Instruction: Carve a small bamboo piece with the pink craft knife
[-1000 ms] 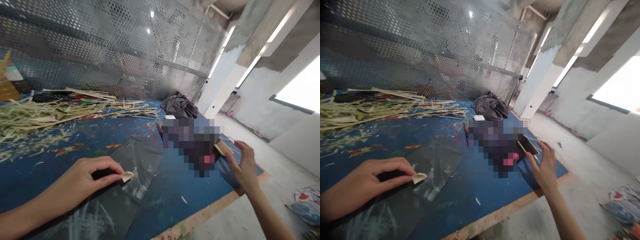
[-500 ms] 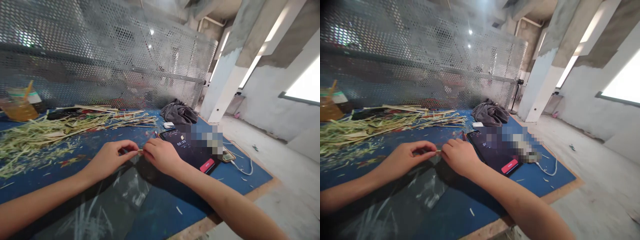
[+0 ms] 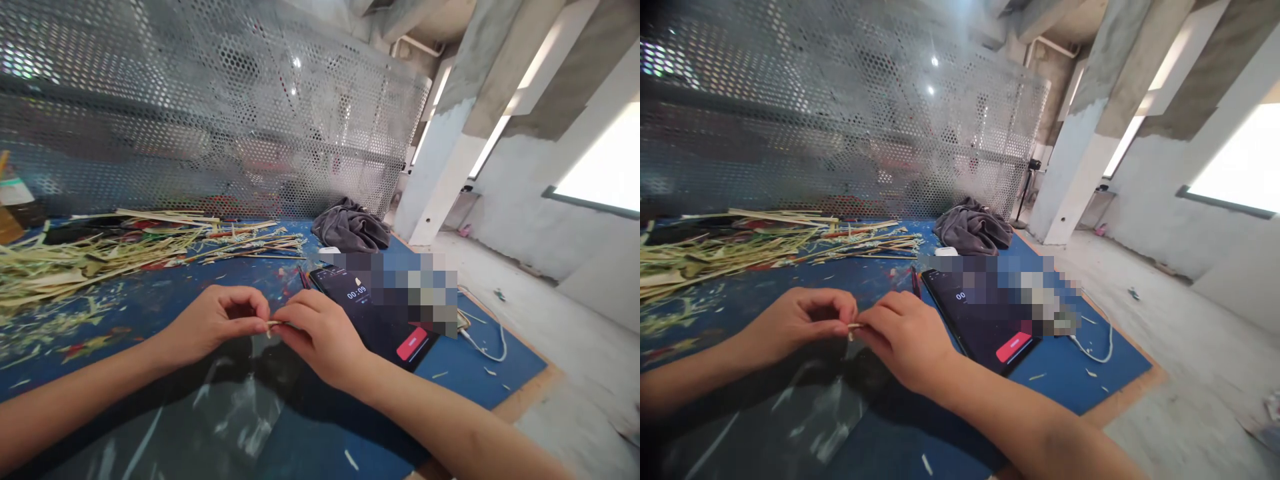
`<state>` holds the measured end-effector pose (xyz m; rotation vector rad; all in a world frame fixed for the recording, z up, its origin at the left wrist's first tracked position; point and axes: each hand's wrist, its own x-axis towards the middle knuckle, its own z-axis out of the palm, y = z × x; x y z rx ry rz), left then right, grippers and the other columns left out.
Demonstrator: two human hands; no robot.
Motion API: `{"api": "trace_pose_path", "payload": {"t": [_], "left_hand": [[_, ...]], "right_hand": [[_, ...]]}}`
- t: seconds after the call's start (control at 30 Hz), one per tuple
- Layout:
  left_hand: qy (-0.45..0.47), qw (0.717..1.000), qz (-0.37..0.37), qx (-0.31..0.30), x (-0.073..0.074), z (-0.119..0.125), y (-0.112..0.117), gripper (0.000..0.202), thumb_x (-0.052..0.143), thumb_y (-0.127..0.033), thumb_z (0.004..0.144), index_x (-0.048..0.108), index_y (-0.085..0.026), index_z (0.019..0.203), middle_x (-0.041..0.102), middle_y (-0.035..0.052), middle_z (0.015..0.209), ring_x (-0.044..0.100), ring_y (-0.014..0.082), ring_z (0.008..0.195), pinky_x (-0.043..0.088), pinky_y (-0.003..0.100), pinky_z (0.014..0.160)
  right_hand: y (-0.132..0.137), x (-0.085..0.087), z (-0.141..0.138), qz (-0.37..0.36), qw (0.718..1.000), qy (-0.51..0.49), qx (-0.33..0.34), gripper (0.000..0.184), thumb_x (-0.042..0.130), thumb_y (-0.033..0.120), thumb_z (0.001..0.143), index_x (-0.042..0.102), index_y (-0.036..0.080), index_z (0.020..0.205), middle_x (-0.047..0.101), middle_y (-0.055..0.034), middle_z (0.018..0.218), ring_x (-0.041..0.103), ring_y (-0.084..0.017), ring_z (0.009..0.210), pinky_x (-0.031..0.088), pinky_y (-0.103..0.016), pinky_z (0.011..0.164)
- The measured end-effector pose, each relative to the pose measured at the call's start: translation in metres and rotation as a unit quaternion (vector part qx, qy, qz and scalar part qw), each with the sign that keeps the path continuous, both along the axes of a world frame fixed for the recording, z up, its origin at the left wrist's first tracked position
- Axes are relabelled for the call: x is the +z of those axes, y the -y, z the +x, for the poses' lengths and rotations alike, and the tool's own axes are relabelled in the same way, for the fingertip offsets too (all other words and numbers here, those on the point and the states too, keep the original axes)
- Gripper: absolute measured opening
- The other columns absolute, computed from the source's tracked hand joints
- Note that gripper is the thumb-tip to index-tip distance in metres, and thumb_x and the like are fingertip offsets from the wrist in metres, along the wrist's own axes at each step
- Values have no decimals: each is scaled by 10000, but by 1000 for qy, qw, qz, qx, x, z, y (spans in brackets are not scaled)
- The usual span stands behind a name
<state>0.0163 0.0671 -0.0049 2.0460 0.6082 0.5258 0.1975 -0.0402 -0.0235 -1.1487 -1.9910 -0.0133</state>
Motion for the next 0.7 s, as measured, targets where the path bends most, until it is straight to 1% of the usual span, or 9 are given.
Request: {"api": "trace_pose_path", "payload": {"t": [0.07,0.13,0.23,0.3,0.37,0.5,0.6,0.67,0.7], "left_hand": [[6,1000,-10,1,0,4,1,244,695,-393,712,625,-168,650,621,-19,648,553,103,611,453,182,594],[20,999,-23,13,-2,7,1,239,690,-384,714,618,-168,640,619,-14,635,550,104,601,455,193,599],[31,998,-41,35,-5,10,4,233,684,-390,704,626,-173,641,622,-5,621,541,109,567,459,213,584],[24,997,-47,51,-6,9,7,221,670,-389,712,639,-176,662,633,-1,646,539,109,563,463,220,586],[16,997,-43,57,-7,8,11,207,652,-384,724,652,-183,675,645,-3,675,545,110,571,468,219,598],[-3,998,5,69,-3,6,17,232,654,-425,719,664,-210,636,649,-16,682,581,137,647,475,211,639],[-14,995,20,96,1,6,21,243,642,-442,732,655,-220,636,640,-23,689,578,143,679,462,202,650],[-13,995,12,101,3,8,24,239,639,-443,736,648,-221,647,631,-27,687,568,138,671,453,193,635],[-11,995,8,104,3,8,25,241,638,-447,737,644,-221,652,629,-29,689,566,138,671,452,190,633]], "right_hand": [[1,0,0,-21,997,-76,11,148,557,275,940,669,180,922,678,-41,849,598,-132,777,479,-237,718],[1,0,0,-59,987,-148,9,121,604,294,908,671,193,904,675,-14,802,587,-115,704,469,-219,657],[0,-1,1,-108,972,-209,2,133,631,327,883,681,206,864,683,-1,784,591,-112,673,460,-216,622],[-1,-3,2,-110,971,-211,14,125,629,316,883,689,212,850,692,-3,794,605,-120,696,464,-223,636],[-2,-6,3,-89,976,-197,27,110,628,287,885,693,210,840,690,-5,790,606,-122,710,464,-224,656],[-1,-9,3,-69,985,-155,16,108,622,271,891,688,201,844,657,-7,758,582,-120,697,450,-219,652],[1,-8,1,-92,983,-161,-17,139,611,309,894,681,202,836,648,-3,744,572,-117,676,443,-223,639],[1,-7,-1,-128,972,-192,-34,147,622,330,876,675,205,822,652,6,734,571,-113,656,442,-228,627],[0,-7,-1,-155,962,-222,-34,147,634,341,861,670,205,816,653,9,732,578,-114,651,446,-231,622]]}}
